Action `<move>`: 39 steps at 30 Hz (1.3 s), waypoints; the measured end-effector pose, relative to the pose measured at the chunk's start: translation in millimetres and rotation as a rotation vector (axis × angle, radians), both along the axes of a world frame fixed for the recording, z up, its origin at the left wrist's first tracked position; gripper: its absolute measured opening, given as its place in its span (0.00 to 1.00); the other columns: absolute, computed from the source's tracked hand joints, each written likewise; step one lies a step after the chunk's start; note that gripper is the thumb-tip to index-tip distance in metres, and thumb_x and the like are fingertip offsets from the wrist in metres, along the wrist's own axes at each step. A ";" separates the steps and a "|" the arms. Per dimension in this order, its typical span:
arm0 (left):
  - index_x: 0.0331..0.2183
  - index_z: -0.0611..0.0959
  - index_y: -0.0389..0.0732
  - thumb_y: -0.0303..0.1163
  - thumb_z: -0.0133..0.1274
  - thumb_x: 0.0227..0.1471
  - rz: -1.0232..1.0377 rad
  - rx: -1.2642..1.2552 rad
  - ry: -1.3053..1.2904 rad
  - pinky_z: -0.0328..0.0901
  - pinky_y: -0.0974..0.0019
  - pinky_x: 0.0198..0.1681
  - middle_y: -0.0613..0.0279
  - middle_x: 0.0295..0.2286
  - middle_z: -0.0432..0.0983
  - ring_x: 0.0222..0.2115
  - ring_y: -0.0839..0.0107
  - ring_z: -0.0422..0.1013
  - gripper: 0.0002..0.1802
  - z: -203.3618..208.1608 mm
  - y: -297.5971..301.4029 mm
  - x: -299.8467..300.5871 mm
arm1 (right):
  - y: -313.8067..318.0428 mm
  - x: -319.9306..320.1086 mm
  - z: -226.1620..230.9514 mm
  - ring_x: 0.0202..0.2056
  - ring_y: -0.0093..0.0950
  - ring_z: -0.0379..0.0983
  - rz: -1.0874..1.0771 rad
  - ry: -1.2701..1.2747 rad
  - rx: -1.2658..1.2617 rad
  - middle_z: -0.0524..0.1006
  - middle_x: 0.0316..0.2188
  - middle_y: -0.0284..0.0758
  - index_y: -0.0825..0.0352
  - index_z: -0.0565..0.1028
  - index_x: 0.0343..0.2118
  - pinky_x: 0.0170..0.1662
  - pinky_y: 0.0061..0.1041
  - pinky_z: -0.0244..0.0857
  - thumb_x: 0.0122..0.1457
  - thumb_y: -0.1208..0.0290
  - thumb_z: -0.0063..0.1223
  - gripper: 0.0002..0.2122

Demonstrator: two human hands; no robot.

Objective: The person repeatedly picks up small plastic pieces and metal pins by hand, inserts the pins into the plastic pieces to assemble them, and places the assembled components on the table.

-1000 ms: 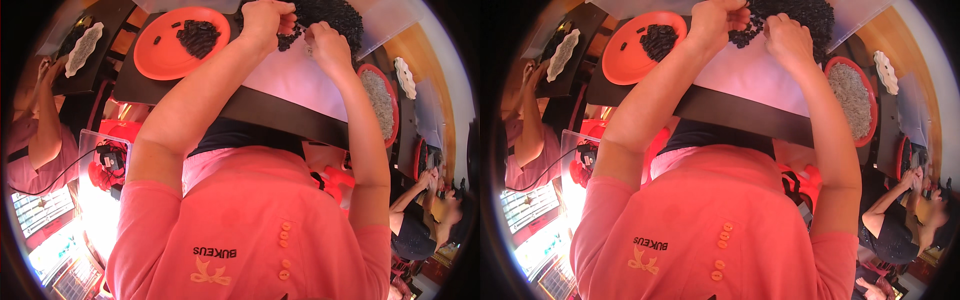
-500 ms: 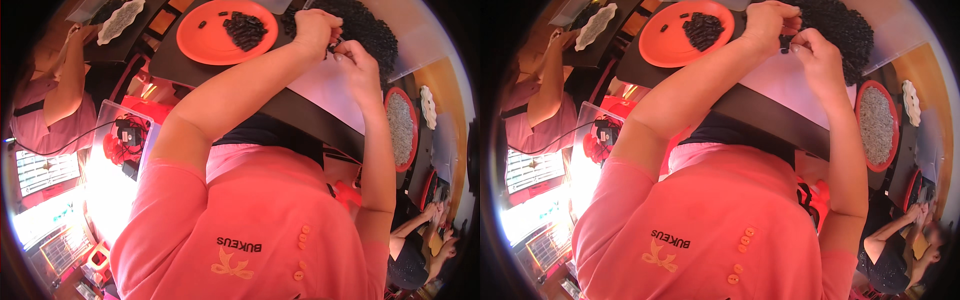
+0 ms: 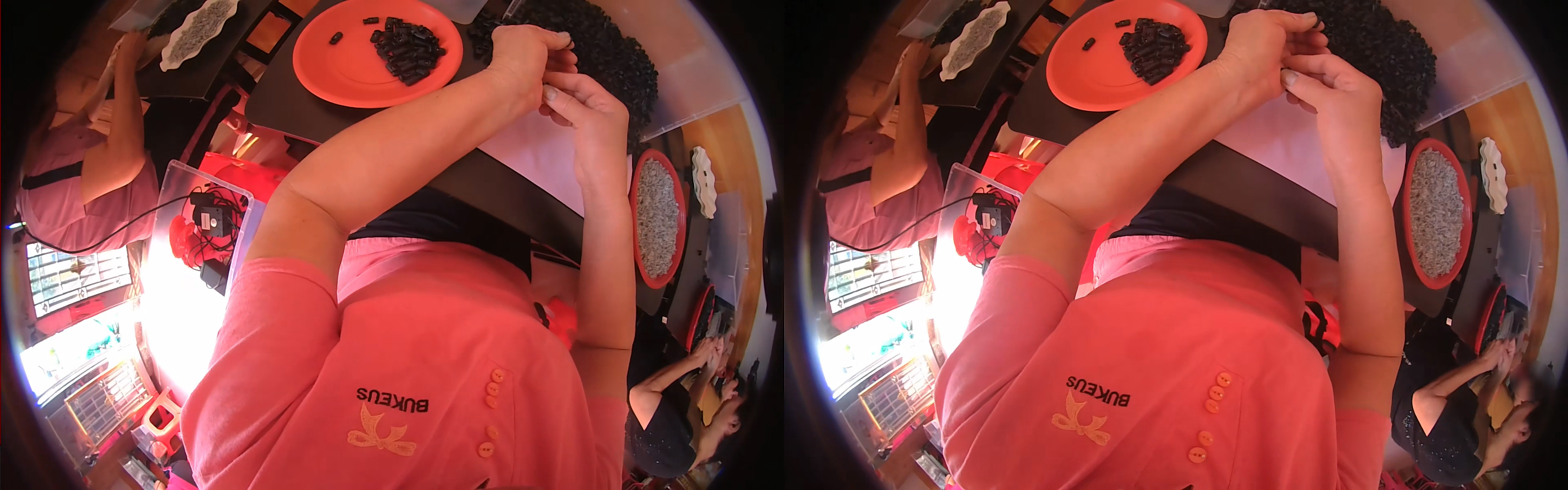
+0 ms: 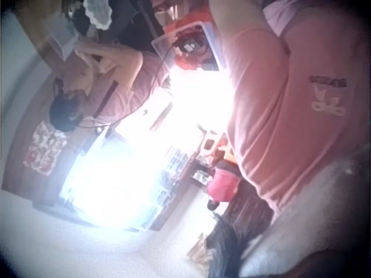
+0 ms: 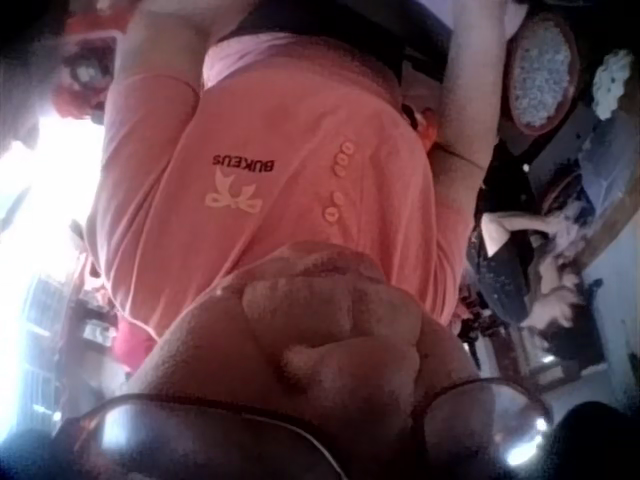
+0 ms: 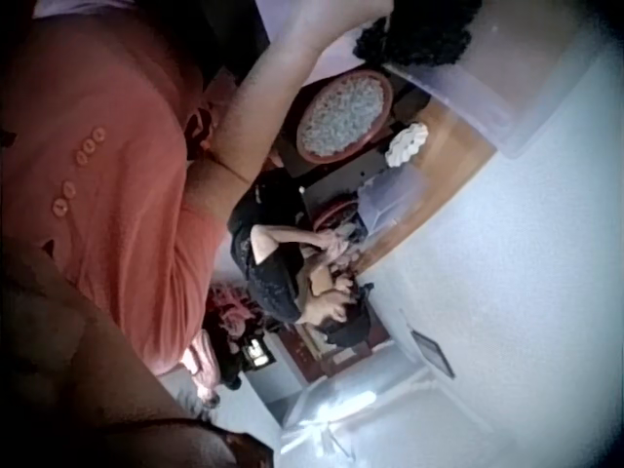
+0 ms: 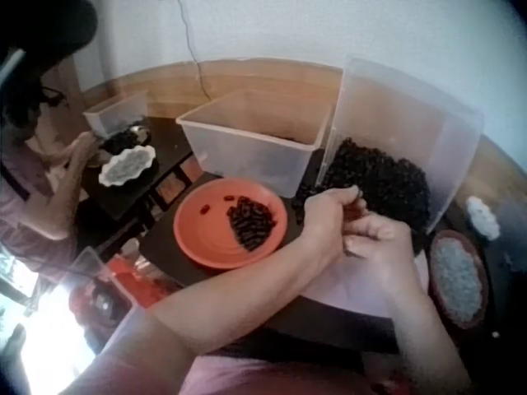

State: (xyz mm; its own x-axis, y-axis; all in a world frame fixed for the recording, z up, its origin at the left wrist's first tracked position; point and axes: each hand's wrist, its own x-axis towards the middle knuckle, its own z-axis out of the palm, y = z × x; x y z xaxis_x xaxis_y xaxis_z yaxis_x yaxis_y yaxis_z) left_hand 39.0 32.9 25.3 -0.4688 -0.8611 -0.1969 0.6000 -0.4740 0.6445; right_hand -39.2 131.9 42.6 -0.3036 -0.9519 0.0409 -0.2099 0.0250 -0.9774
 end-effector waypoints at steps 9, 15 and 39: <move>0.28 0.80 0.31 0.24 0.56 0.52 -0.092 0.027 0.090 0.73 0.59 0.30 0.53 0.24 0.76 0.26 0.63 0.74 0.05 -8.1 1.7 -4.3 | 11.7 3.8 -15.6 0.30 0.15 0.70 -0.003 0.144 -0.275 0.76 0.27 0.26 0.70 0.78 0.31 0.35 0.15 0.63 0.51 0.82 0.57 0.04; 0.29 0.80 0.31 0.24 0.56 0.53 -0.127 -0.067 0.012 0.72 0.60 0.30 0.53 0.24 0.76 0.26 0.64 0.73 0.05 -6.8 7.0 -2.0 | 12.8 5.7 -21.6 0.28 0.16 0.70 -0.045 0.283 -0.487 0.77 0.25 0.28 0.71 0.78 0.30 0.33 0.17 0.64 0.50 0.83 0.57 0.05; 0.29 0.81 0.32 0.25 0.53 0.56 -0.219 -0.433 -0.289 0.65 0.69 0.28 0.61 0.21 0.75 0.22 0.72 0.69 0.07 -10.3 13.2 -8.5 | -3.2 -68.5 19.4 0.26 0.22 0.75 -0.066 -0.123 -0.159 0.77 0.26 0.33 0.72 0.75 0.34 0.30 0.19 0.70 0.53 0.86 0.52 0.06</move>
